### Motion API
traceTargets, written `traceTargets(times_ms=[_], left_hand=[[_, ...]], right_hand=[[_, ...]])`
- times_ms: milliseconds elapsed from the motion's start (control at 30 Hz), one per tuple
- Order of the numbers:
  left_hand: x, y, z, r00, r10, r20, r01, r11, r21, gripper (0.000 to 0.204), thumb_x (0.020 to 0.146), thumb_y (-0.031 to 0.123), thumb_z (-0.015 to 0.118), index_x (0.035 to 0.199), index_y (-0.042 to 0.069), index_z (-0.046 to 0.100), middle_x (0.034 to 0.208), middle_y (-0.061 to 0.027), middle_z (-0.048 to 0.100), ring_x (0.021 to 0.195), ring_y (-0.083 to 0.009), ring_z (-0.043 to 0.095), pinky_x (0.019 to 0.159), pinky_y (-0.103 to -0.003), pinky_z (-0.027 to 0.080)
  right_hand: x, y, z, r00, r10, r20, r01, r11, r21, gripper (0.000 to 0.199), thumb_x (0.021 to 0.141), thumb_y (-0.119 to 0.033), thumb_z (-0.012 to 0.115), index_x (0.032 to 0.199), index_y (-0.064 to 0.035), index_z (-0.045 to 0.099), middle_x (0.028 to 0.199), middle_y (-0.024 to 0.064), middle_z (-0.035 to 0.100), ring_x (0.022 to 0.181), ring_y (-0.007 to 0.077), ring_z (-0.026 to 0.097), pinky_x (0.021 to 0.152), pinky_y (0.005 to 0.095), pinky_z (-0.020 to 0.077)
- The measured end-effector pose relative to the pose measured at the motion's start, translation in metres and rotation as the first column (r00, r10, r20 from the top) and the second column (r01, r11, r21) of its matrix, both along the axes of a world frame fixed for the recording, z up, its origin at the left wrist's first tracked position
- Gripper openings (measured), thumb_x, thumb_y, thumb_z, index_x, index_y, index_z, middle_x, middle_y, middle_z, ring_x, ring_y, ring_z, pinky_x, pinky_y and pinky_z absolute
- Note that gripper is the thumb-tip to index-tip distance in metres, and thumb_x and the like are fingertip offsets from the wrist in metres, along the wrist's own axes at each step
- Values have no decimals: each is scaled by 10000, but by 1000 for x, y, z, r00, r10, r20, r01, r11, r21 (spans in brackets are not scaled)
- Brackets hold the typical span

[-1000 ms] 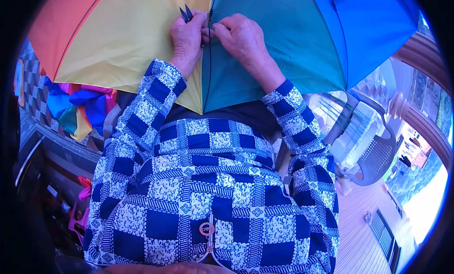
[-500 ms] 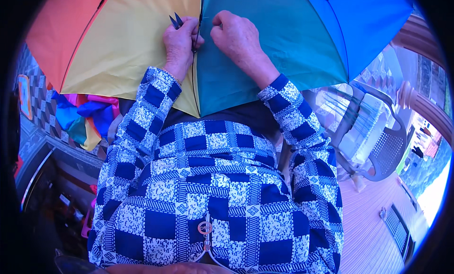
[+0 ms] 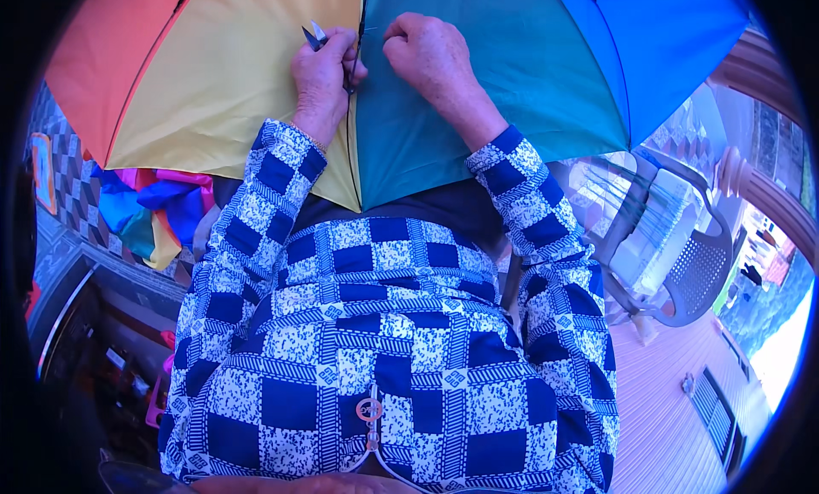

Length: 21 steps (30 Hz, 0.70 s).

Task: Repairing the ribs of a rainbow umbrella using small hand tools.

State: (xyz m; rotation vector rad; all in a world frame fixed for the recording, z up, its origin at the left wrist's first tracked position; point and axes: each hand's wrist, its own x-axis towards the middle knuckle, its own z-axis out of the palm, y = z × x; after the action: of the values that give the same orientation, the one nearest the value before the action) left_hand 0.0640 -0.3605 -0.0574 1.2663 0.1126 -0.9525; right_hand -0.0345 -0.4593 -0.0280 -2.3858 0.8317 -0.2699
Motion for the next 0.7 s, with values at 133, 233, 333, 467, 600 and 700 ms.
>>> traceTargets(times_ms=[133, 233, 333, 467, 600, 700], left_hand=[[1, 0, -2, 1000, 17, -12, -17, 1000, -7, 79, 781, 107, 612, 809, 45, 572, 590, -11, 502, 413, -129, 500, 370, -250, 356], [1, 0, -2, 999, 34, -31, -35, 999, -30, 79, 762, 92, 599, 794, 25, 573, 580, -17, 502, 395, -123, 493, 356, -237, 363], [2, 2, -1, 998, 0, -64, -4, 998, -70, 95, 762, 103, 614, 805, 26, 578, 582, -23, 508, 400, -132, 500, 362, -243, 365], [3, 2, -2, 996, -23, -85, 18, 998, -56, 91, 783, 127, 616, 808, 49, 578, 582, -7, 500, 417, -143, 500, 375, -271, 352], [2, 3, -3, 996, -23, -81, 19, 998, -57, 95, 783, 130, 616, 811, 47, 579, 575, -7, 496, 417, -140, 498, 375, -268, 351], [-1, 2, -2, 998, -2, -67, -1, 999, -36, 98, 763, 116, 614, 803, 32, 581, 576, -17, 508, 400, -136, 495, 365, -253, 359]], right_hand=[[4, 5, 0, 985, -101, 137, 90, 992, 85, 157, 790, -147, 528, 820, -65, 659, 722, 127, 642, 669, 302, 620, 620, 372, 498], [8, 6, -5, 960, -150, 237, 121, 984, 132, 162, 787, -147, 540, 838, -65, 670, 704, 114, 645, 630, 257, 625, 602, 342, 501], [13, -3, -12, 952, -184, 246, 129, 966, 223, 156, 804, -119, 554, 889, -57, 669, 643, 52, 605, 568, 125, 553, 517, 261, 447], [13, -9, -15, 956, -227, 188, 155, 929, 337, 157, 809, -119, 569, 910, -54, 671, 599, 9, 571, 519, 54, 506, 452, 210, 400], [13, -6, -17, 979, -196, 52, 166, 922, 349, 164, 802, -139, 581, 909, -54, 672, 598, 12, 575, 509, 60, 510, 446, 211, 402], [9, 1, -19, 983, -185, -3, 177, 939, 294, 166, 788, -151, 576, 892, -67, 674, 641, 43, 605, 553, 124, 555, 507, 256, 441]])
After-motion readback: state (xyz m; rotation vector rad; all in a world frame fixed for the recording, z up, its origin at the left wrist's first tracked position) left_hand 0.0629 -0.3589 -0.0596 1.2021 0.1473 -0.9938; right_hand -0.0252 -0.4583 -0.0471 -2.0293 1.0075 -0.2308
